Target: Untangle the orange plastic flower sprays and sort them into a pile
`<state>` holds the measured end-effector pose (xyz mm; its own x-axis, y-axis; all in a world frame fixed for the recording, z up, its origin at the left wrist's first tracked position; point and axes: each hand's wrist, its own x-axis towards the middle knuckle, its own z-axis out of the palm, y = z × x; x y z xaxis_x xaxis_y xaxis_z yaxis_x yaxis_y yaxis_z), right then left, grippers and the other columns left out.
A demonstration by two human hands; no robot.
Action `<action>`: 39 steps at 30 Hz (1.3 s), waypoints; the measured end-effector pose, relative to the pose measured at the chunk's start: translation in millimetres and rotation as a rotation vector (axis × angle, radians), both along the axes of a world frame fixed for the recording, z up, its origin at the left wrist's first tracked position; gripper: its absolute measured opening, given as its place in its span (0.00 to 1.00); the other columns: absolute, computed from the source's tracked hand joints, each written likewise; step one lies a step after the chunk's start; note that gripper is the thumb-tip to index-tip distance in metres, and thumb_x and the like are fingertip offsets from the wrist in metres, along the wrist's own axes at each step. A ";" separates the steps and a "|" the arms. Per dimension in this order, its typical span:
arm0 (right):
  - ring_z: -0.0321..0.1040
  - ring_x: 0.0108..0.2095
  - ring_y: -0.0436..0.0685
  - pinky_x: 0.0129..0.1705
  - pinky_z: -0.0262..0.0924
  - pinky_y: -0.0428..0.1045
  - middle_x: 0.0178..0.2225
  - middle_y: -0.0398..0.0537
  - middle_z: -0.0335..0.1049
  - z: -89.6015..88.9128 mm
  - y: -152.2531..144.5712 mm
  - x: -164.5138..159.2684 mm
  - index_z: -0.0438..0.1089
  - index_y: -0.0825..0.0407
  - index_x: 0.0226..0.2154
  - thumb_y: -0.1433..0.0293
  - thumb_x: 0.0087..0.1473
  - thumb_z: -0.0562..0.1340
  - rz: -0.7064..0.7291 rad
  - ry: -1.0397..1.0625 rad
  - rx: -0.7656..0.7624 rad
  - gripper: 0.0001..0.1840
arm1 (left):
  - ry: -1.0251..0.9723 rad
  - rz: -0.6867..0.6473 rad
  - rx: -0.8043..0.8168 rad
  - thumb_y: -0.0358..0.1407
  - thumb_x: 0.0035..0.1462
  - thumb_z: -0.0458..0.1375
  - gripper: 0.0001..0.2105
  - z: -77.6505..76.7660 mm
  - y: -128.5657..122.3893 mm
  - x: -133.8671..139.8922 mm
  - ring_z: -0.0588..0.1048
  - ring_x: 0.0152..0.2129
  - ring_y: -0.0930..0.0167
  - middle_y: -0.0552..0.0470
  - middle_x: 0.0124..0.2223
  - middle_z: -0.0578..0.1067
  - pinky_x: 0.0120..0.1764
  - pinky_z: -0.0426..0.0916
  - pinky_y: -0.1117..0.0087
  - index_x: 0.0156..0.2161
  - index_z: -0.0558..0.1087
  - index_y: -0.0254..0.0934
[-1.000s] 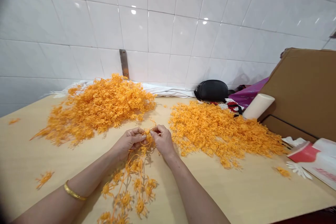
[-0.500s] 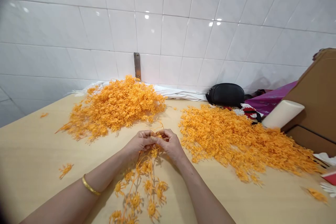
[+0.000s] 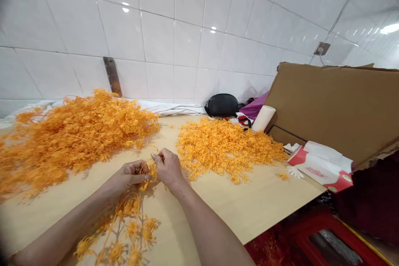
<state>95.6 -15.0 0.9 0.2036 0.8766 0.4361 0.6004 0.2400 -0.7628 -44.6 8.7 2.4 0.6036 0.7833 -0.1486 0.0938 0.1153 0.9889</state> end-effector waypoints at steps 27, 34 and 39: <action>0.46 0.16 0.46 0.19 0.42 0.43 0.14 0.36 0.50 -1.8 2.6 16.5 0.58 0.51 0.22 0.62 0.47 0.54 0.184 0.239 -0.155 0.11 | 0.038 0.076 -0.174 0.36 0.29 0.65 0.14 5.5 5.6 -3.4 0.63 0.13 0.78 0.55 0.17 0.68 0.17 0.52 0.77 0.24 0.71 0.31; 0.45 0.16 0.46 0.18 0.41 0.43 0.13 0.35 0.50 -4.3 4.3 15.5 0.60 0.52 0.23 0.60 0.44 0.57 0.190 0.383 -0.159 0.12 | -0.010 0.085 -0.166 0.39 0.29 0.65 0.16 8.4 5.8 -0.7 0.51 0.10 0.83 0.61 0.11 0.59 0.16 0.42 0.76 0.26 0.73 0.29; 0.50 0.17 0.47 0.19 0.45 0.44 0.14 0.37 0.54 -8.4 12.0 9.7 0.60 0.52 0.21 0.59 0.45 0.56 -0.109 0.343 0.047 0.13 | -0.032 0.061 -0.157 0.41 0.32 0.63 0.19 8.3 7.1 0.8 0.46 0.08 0.83 0.63 0.09 0.54 0.16 0.36 0.75 0.32 0.73 0.28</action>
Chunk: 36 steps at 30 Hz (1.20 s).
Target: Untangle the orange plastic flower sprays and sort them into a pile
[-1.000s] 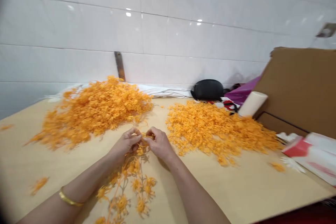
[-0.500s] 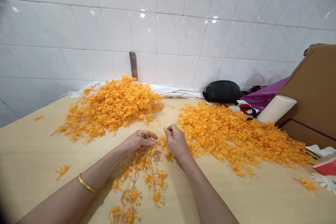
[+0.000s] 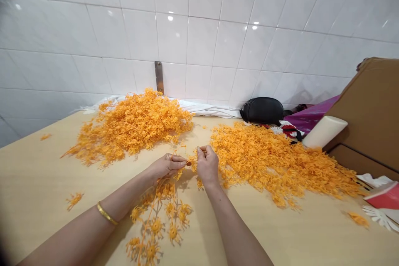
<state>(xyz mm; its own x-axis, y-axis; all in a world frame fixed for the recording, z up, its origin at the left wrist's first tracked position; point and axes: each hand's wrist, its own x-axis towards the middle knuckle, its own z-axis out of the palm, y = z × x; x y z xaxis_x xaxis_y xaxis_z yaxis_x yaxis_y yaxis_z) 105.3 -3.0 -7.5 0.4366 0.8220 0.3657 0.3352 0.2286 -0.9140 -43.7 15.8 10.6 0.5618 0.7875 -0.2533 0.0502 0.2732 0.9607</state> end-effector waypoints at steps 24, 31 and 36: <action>0.51 0.18 0.44 0.20 0.48 0.42 0.20 0.38 0.56 16.3 -11.3 6.2 0.61 0.53 0.25 0.55 0.41 0.60 0.455 0.320 -0.255 0.18 | 0.090 -0.042 0.152 0.38 0.42 0.56 0.24 -4.7 -7.9 -2.9 0.51 0.07 0.81 0.62 0.08 0.57 0.15 0.42 0.77 0.46 0.68 0.30; 0.53 0.19 0.45 0.22 0.50 0.43 0.19 0.37 0.57 8.0 -6.9 5.4 0.59 0.53 0.21 0.59 0.38 0.63 0.389 0.289 -0.202 0.16 | 0.003 -0.002 0.098 0.39 0.40 0.59 0.20 -3.6 -3.8 -6.3 0.49 0.07 0.82 0.62 0.08 0.55 0.15 0.40 0.76 0.40 0.72 0.30; 0.54 0.17 0.47 0.20 0.51 0.43 0.17 0.38 0.58 2.8 -8.1 -3.4 0.58 0.52 0.22 0.58 0.40 0.61 0.379 0.278 -0.203 0.15 | 0.020 0.107 0.135 0.40 0.34 0.62 0.14 -5.8 -9.2 3.0 0.51 0.08 0.82 0.61 0.10 0.57 0.15 0.42 0.76 0.28 0.72 0.31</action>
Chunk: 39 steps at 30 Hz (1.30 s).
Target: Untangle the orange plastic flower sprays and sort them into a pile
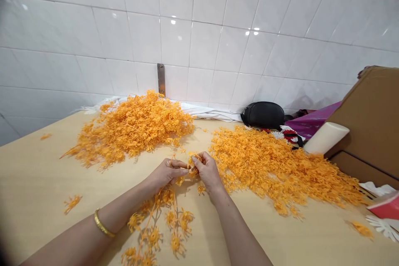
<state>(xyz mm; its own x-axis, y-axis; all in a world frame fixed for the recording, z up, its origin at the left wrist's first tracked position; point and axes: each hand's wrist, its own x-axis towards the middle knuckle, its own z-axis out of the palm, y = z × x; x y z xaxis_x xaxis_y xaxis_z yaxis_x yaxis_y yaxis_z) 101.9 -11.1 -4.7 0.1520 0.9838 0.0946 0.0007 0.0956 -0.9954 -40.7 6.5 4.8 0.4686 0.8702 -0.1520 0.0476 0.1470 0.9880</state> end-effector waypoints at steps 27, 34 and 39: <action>0.59 0.20 0.47 0.22 0.54 0.44 0.20 0.37 0.57 -7.7 5.3 -3.4 0.55 0.51 0.22 0.62 0.42 0.59 -0.187 -0.082 0.080 0.12 | -0.038 0.096 -0.021 0.34 0.34 0.61 0.08 -0.3 -0.6 5.1 0.64 0.17 0.77 0.54 0.20 0.70 0.23 0.57 0.77 0.25 0.73 0.31; 0.55 0.16 0.47 0.18 0.50 0.44 0.17 0.37 0.55 -12.2 6.3 -3.3 0.56 0.51 0.22 0.58 0.44 0.57 -0.206 -0.165 0.066 0.14 | -0.175 0.006 -0.041 0.41 0.34 0.63 0.15 -0.1 1.8 -0.5 0.68 0.22 0.74 0.50 0.24 0.73 0.28 0.60 0.75 0.27 0.74 0.30; 0.56 0.16 0.48 0.17 0.51 0.44 0.17 0.38 0.55 -13.3 5.5 -5.2 0.55 0.51 0.22 0.59 0.43 0.57 -0.208 -0.126 0.055 0.14 | -0.123 0.030 -0.064 0.34 0.30 0.64 0.12 4.8 -4.7 3.5 0.66 0.19 0.75 0.52 0.20 0.71 0.25 0.58 0.75 0.26 0.74 0.30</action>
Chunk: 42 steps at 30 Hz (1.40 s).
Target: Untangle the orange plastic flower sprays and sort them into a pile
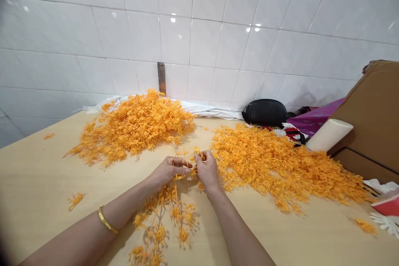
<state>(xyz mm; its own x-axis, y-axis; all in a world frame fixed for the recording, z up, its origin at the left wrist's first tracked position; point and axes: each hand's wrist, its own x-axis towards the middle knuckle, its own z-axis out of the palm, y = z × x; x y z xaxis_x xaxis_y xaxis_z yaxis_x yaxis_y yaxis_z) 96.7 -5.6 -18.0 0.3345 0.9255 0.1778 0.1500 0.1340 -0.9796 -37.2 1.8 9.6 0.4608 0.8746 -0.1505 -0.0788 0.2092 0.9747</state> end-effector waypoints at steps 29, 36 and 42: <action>0.53 0.14 0.43 0.18 0.50 0.42 0.15 0.34 0.57 17.4 -0.2 22.5 0.56 0.52 0.18 0.62 0.30 0.66 -0.004 0.477 -0.059 0.18 | 0.141 -0.053 0.120 0.37 0.33 0.62 0.11 -6.8 4.5 -1.3 0.59 0.15 0.79 0.55 0.17 0.67 0.21 0.51 0.75 0.23 0.73 0.30; 0.56 0.15 0.44 0.20 0.51 0.43 0.16 0.34 0.59 15.7 1.6 26.2 0.63 0.52 0.27 0.69 0.27 0.65 0.007 0.458 -0.093 0.17 | 0.137 -0.002 0.120 0.37 0.40 0.56 0.07 -4.5 3.9 -3.6 0.51 0.09 0.82 0.60 0.13 0.61 0.16 0.44 0.78 0.22 0.66 0.34; 0.57 0.17 0.44 0.24 0.53 0.44 0.17 0.35 0.60 18.7 0.7 26.2 0.66 0.53 0.28 0.70 0.26 0.65 0.081 0.410 -0.104 0.18 | 0.088 0.058 0.090 0.38 0.37 0.59 0.10 -11.2 8.4 0.4 0.60 0.14 0.79 0.56 0.17 0.66 0.20 0.53 0.77 0.24 0.69 0.32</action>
<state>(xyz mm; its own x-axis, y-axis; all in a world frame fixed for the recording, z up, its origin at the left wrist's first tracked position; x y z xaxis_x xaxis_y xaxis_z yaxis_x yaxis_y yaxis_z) 122.9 -5.0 0.7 0.2834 0.9577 -0.0503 -0.2618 0.0267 -0.9648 -36.8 10.2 -1.6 0.3975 0.9112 -0.1077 -0.0014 0.1180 0.9930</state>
